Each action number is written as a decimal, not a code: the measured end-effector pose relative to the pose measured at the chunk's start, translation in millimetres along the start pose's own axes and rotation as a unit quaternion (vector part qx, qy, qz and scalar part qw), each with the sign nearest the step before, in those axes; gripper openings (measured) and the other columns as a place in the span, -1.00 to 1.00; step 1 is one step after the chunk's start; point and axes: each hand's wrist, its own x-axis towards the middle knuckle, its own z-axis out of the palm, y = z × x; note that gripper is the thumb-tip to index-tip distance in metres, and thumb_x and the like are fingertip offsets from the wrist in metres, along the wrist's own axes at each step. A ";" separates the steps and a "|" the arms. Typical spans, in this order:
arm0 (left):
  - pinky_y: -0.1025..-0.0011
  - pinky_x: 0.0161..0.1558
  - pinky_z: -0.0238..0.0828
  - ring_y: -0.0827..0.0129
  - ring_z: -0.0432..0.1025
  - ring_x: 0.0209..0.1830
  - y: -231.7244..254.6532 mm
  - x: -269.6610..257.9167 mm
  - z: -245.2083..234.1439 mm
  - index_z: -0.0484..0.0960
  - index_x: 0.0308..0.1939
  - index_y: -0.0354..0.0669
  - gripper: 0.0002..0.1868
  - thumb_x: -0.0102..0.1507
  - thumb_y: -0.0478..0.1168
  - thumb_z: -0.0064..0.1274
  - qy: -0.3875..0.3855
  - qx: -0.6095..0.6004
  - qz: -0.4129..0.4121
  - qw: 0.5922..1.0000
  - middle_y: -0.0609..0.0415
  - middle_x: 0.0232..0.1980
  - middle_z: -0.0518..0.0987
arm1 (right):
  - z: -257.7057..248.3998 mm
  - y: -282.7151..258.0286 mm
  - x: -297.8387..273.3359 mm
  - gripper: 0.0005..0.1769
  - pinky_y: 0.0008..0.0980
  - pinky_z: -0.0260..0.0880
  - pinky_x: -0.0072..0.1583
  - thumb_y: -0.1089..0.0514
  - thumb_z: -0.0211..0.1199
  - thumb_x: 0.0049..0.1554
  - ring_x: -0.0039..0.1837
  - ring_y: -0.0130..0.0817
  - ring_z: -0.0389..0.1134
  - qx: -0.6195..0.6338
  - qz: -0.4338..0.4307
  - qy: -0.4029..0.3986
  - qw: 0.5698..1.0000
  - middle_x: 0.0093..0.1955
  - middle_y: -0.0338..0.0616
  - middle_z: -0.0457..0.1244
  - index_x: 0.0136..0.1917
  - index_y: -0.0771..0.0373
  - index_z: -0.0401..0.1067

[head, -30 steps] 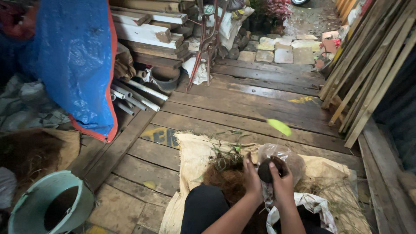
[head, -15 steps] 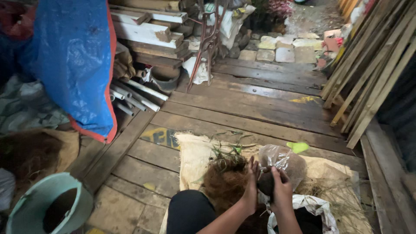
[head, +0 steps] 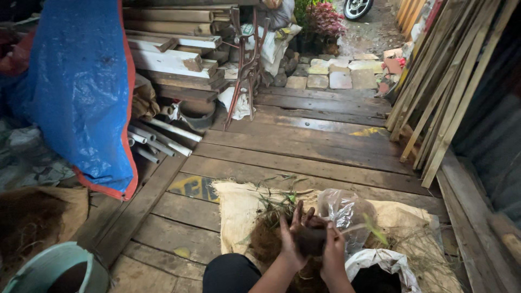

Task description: The person sits on a sack and packs soil around the roots of small seedlings by hand. They repeatedly scoop soil from a white sack, wrap it around the root ball, and press it to form a compact ball before placing the seedling aside.

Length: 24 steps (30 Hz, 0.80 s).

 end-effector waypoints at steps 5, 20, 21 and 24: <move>0.03 0.40 0.26 0.06 0.38 0.36 -3.9 -7.7 3.6 0.05 0.64 0.20 -0.01 0.26 0.58 -0.66 -0.057 0.025 -0.016 0.998 -0.01 0.59 0.25 | -6.3 2.0 -3.2 -0.67 -0.27 0.49 0.04 0.04 0.07 0.33 -0.04 -0.24 0.44 0.083 -0.029 0.002 0.996 -0.06 -0.04 0.39 0.04 0.37 0.46; 0.17 0.17 0.51 0.19 0.51 0.15 -5.6 -0.2 -11.0 0.40 0.48 0.18 0.09 0.19 0.70 -0.69 0.004 0.106 -0.186 0.977 -0.02 0.24 0.56 | -1.0 -17.2 -41.3 -0.64 -0.16 0.35 0.34 0.11 -0.05 0.23 0.27 -0.04 0.40 -0.320 -0.390 -0.039 0.862 0.16 0.04 0.35 0.18 0.27 0.43; 0.18 0.17 0.50 0.19 0.51 0.14 -4.7 -0.9 -13.7 0.40 0.48 0.17 0.11 0.17 0.73 -0.68 -0.010 0.119 -0.207 0.971 -0.02 0.23 0.55 | 2.8 -22.6 -42.5 -0.60 -0.13 0.32 0.38 0.10 -0.06 0.22 0.32 -0.01 0.36 -0.332 -0.405 -0.042 0.851 0.19 0.06 0.32 0.21 0.27 0.43; 0.25 0.38 0.36 0.26 0.40 0.38 -1.2 -2.5 -19.3 0.27 0.60 0.06 0.11 0.26 0.68 -0.64 -0.098 0.095 -0.160 0.978 0.02 0.48 0.43 | 11.7 -29.1 -51.7 -0.51 -0.02 0.10 0.52 0.12 -0.06 0.15 0.47 0.02 0.23 -0.321 -0.453 -0.055 0.830 0.34 0.11 0.30 0.25 0.32 0.46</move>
